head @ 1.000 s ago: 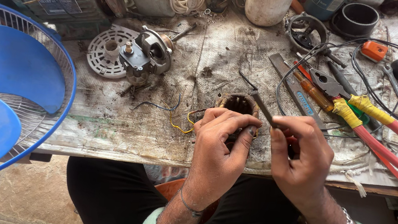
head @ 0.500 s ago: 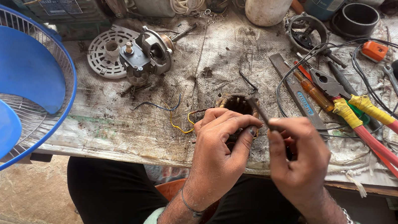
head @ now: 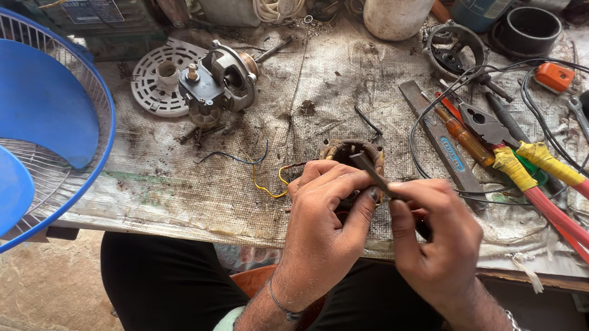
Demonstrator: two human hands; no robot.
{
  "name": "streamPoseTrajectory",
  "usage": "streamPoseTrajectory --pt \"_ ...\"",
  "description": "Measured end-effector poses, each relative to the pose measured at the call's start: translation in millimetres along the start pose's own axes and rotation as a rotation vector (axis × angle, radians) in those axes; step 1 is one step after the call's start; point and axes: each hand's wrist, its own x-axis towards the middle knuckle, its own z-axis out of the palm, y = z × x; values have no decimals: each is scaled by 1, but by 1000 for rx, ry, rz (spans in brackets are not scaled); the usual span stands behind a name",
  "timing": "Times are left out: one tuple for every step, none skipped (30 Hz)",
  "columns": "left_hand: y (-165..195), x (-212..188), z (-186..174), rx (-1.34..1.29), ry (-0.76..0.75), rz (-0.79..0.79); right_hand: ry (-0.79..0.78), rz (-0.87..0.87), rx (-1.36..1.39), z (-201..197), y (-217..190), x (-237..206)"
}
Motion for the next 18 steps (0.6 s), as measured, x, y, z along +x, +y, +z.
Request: streamPoseTrajectory --pt "0 0 0 6 -3 0 12 23 -8 0 0 0" --pt "0 1 0 10 -9 -1 24 50 -19 0 0 0" --pt "0 0 1 13 -14 -2 36 76 -31 0 0 0" --pt "0 0 1 9 -11 2 30 61 -25 -1 0 1" --pt "0 0 1 6 -7 6 24 45 -17 -1 0 1" --pt "0 0 1 4 -2 10 17 29 -8 -1 -1 1" --pt "0 0 1 7 5 8 14 38 -7 -1 -1 1" --pt "0 0 1 8 10 7 11 50 -8 -1 -1 1" --pt "1 0 1 7 13 4 7 64 -11 -1 -2 1" --pt "1 0 2 4 2 6 16 74 -9 -1 -2 2" --pt "1 0 1 3 -7 9 26 80 -6 -1 -2 2" --pt "0 1 1 5 -15 13 36 85 1 -1 -3 2" --pt "0 1 0 6 -8 9 25 61 -25 -1 -3 2" --pt "0 0 0 7 -2 4 14 38 -50 0 -3 2" --pt "1 0 0 7 1 -1 3 17 -76 0 -3 2" --pt "1 0 0 4 -4 0 13 63 -48 0 -4 2" --pt "1 0 1 1 -9 2 23 107 -21 -1 -4 2" --pt "0 1 0 0 -11 7 34 148 9 -1 -4 2"
